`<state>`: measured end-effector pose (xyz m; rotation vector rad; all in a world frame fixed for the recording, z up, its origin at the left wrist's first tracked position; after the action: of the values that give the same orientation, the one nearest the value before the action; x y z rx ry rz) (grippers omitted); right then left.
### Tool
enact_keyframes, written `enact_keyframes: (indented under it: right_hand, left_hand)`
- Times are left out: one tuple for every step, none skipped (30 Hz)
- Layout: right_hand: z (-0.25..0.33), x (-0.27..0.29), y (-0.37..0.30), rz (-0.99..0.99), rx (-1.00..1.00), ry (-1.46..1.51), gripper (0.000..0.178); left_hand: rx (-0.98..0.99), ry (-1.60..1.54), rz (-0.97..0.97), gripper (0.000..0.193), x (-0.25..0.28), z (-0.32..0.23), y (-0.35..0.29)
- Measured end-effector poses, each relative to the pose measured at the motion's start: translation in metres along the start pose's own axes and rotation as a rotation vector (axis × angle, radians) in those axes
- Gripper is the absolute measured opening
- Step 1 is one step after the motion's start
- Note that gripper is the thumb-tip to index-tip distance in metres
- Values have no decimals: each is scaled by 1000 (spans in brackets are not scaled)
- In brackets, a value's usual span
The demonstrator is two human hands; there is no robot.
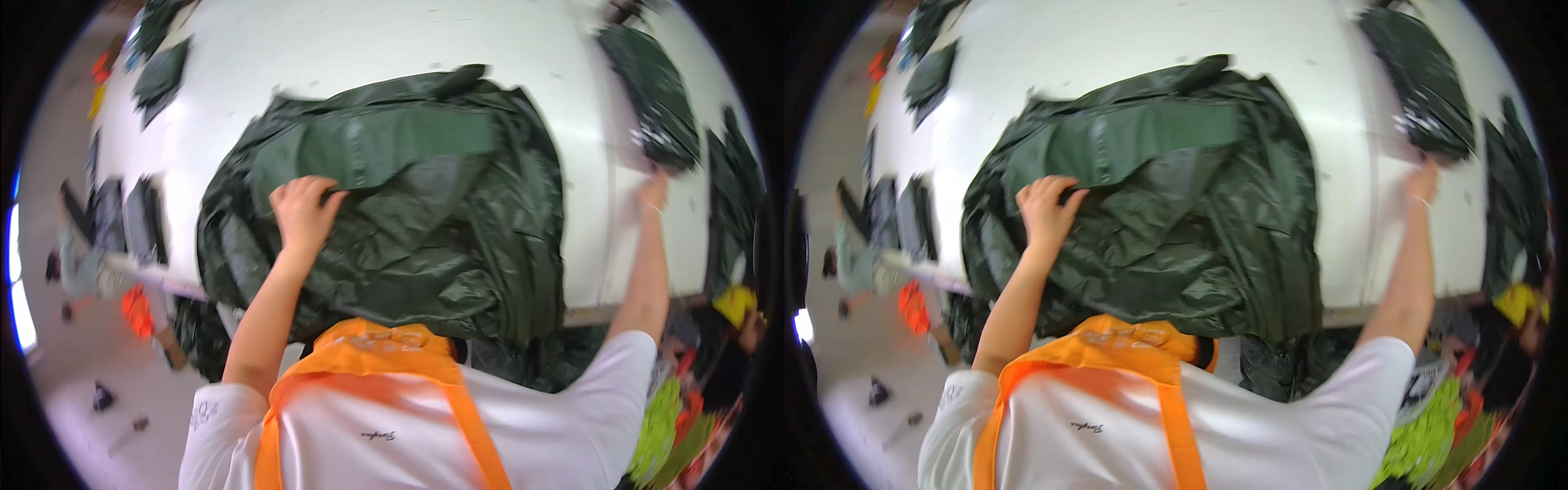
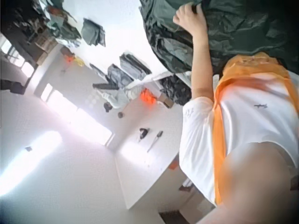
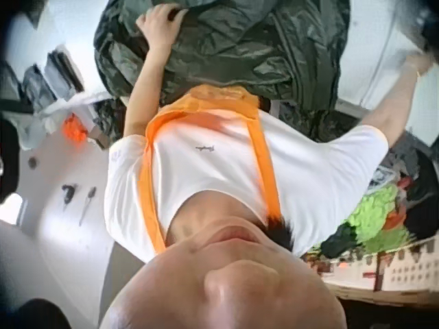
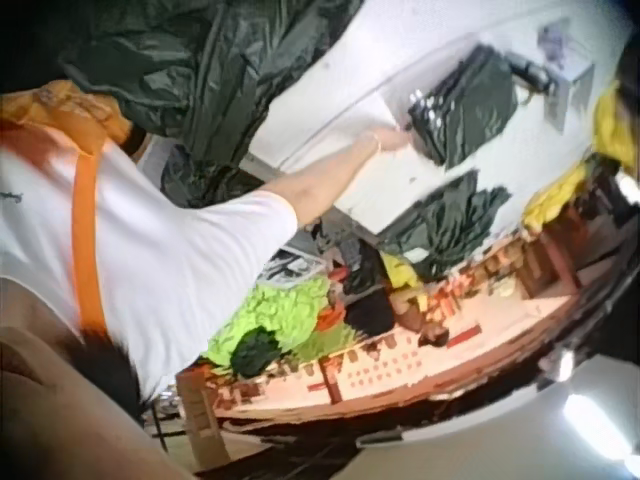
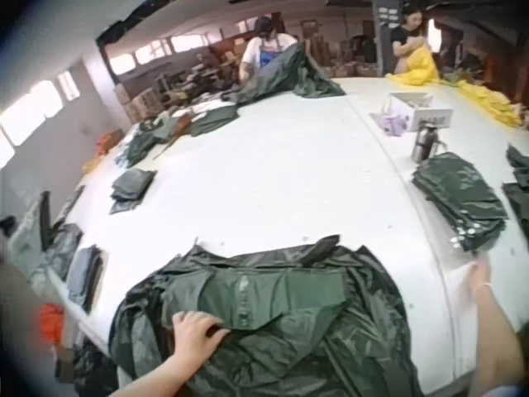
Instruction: The person folds a dark green jacket on a white table, aligns the sleeves, and smooths the fabric. They then pick up another jacket from a nearby basket, unfold it, and begin folding it in the same manner.
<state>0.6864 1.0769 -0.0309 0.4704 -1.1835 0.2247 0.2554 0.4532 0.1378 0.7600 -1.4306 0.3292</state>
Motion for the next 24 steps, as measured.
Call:
enact_keyframes:
  right_hand:
    - [-43,-4,4,-30,9,-68,43]
    - [-56,-18,2,-3,-146,-142,39]
    - [-62,-19,5,13,-102,-252,39]
    - [-16,-25,6,63,-100,-250,39]
    - [27,-16,-1,93,-117,-274,39]
    - [16,-13,-7,47,-76,-256,38]
    - [-3,-17,-14,0,-34,-242,37]
    - [-2,-14,-17,-46,19,-225,37]
    - [-6,-13,-24,-60,-23,-62,36]
    - [10,-10,-33,-69,-59,106,35]
    - [30,-2,-43,-88,-96,273,34]
    - [116,11,-61,-18,-45,419,33]
    - [196,37,-85,39,-17,553,31]
    - [274,58,-109,175,-29,724,30]
    - [332,69,-131,328,-49,783,25]
    - [394,76,-153,424,119,968,18]
    - [443,82,-171,512,257,998,12]
    - [490,87,-189,585,392,966,12]
    - [525,81,-204,674,498,1028,17]
    - [554,75,-216,720,630,974,18]
    - [579,72,-227,751,760,905,17]
    - [600,64,-236,856,811,887,16]
    - [612,53,-241,1016,784,886,14]
    - [621,44,-246,1175,751,879,14]
  left_hand:
    - [-31,-10,-29,19,-1,-2,2]
    - [-46,-11,-53,20,1,-3,-2]
    - [-57,1,-57,21,3,-5,-5]
    - [-43,28,-53,21,8,-7,-14]
    - [-26,30,-62,23,11,-8,-20]
    - [-52,25,-69,23,11,-12,-17]
    - [-78,15,-77,24,8,-15,-15]
    - [-93,9,-88,24,6,-17,-15]
    - [-97,-13,-91,19,3,-16,-16]
    - [-99,-26,-110,18,1,-15,-17]
    - [-105,-41,-130,18,0,-13,-18]
    - [-91,-37,-139,18,1,-11,-25]
    - [-104,-45,-172,19,4,-9,-26]
    - [-121,-56,-204,20,9,-9,-26]
    - [-142,-74,-242,21,12,-9,-26]
    - [-167,-77,-273,20,15,-8,-28]
    - [-191,-89,-306,20,18,-7,-30]
    - [-208,-90,-342,20,20,-5,-32]
    - [-214,-91,-363,19,23,-5,-31]
    - [-217,-87,-383,19,27,-5,-32]
    - [-218,-82,-401,19,30,-5,-33]
    - [-216,-73,-428,17,29,-2,-38]
    - [-212,-85,-449,17,29,0,-41]
    - [-208,-98,-469,17,29,2,-43]
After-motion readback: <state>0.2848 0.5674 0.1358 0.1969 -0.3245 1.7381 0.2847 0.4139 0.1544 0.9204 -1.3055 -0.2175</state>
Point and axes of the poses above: each hand's wrist, its own y-axis towards the middle knuckle, its own x-axis out of the back of the hand, z = x × y, the point moved 6 cm from there along y, towards the middle knuckle, and after that the axes turned 10 degrees about y, right-handed, at the moved point
